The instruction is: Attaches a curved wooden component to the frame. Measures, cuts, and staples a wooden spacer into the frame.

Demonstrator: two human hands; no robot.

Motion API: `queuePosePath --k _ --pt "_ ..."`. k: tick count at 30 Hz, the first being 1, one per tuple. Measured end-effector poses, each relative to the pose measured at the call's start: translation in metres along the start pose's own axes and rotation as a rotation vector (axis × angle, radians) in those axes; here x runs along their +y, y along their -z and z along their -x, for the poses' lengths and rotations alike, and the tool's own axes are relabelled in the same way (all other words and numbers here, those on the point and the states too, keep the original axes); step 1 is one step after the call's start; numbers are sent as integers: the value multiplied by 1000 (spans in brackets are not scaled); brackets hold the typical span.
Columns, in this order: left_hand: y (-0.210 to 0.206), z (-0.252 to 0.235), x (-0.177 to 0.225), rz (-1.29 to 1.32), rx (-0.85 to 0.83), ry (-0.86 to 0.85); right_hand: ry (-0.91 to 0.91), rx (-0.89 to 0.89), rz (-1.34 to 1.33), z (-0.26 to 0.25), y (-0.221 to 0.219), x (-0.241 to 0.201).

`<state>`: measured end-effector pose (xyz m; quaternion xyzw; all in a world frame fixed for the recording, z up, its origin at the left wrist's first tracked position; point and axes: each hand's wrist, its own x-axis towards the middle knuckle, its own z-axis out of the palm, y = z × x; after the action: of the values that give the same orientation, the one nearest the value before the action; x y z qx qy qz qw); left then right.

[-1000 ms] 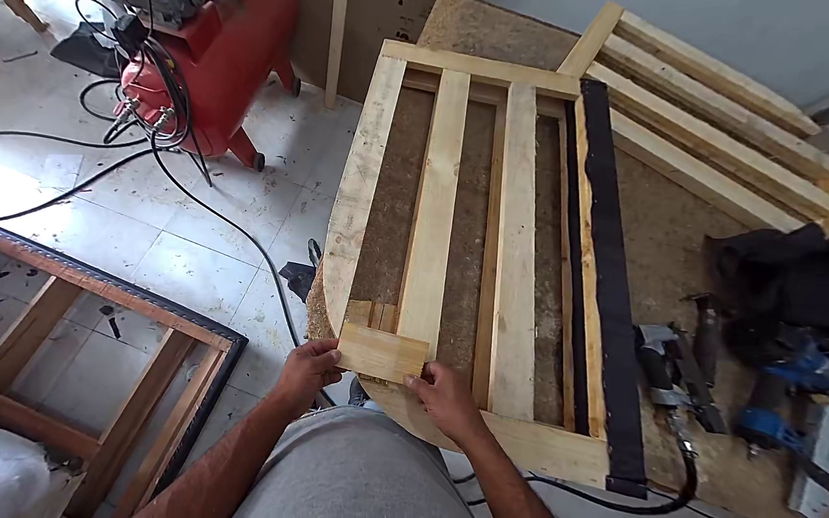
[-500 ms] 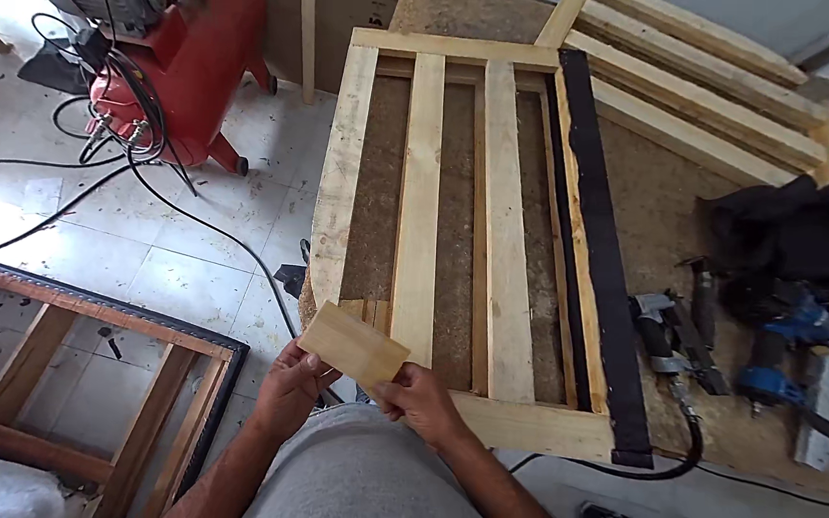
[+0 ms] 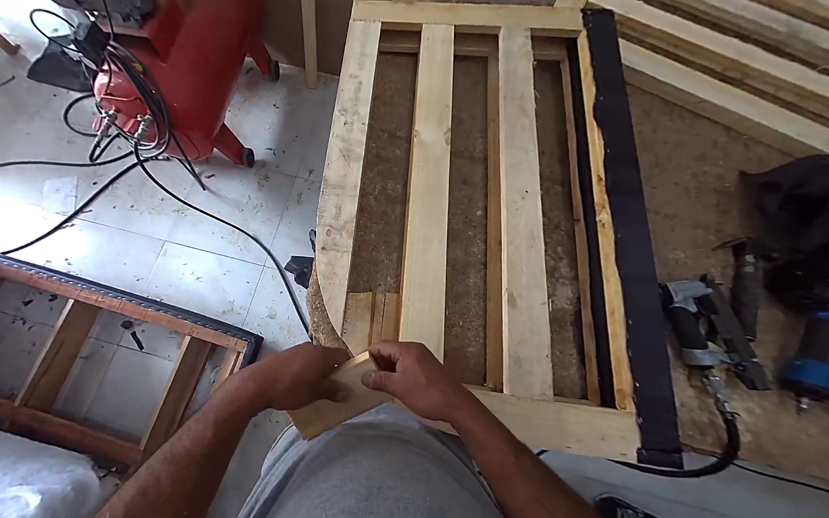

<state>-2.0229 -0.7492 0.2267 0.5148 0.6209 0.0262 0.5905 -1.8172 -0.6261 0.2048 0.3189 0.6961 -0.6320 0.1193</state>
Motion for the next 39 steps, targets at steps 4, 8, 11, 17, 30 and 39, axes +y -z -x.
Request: queuePosePath --k 4,8,11,17,30,39 --pt "-14 2 -60 665 206 -158 -4 94 -291 -12 1 29" --pt "-51 0 -92 1236 408 -218 -44 175 -271 -27 -10 42" --pt "-74 -14 -91 1335 603 -148 -123 147 134 -35 -19 30" --pt "-68 -15 -137 1256 637 -8 -35 256 318 -16 -10 35" --pt "-42 -25 -171 1268 646 79 -93 432 99 8 7 80" --pt "-41 -57 -132 1162 618 75 -91 443 114 4 7 86"
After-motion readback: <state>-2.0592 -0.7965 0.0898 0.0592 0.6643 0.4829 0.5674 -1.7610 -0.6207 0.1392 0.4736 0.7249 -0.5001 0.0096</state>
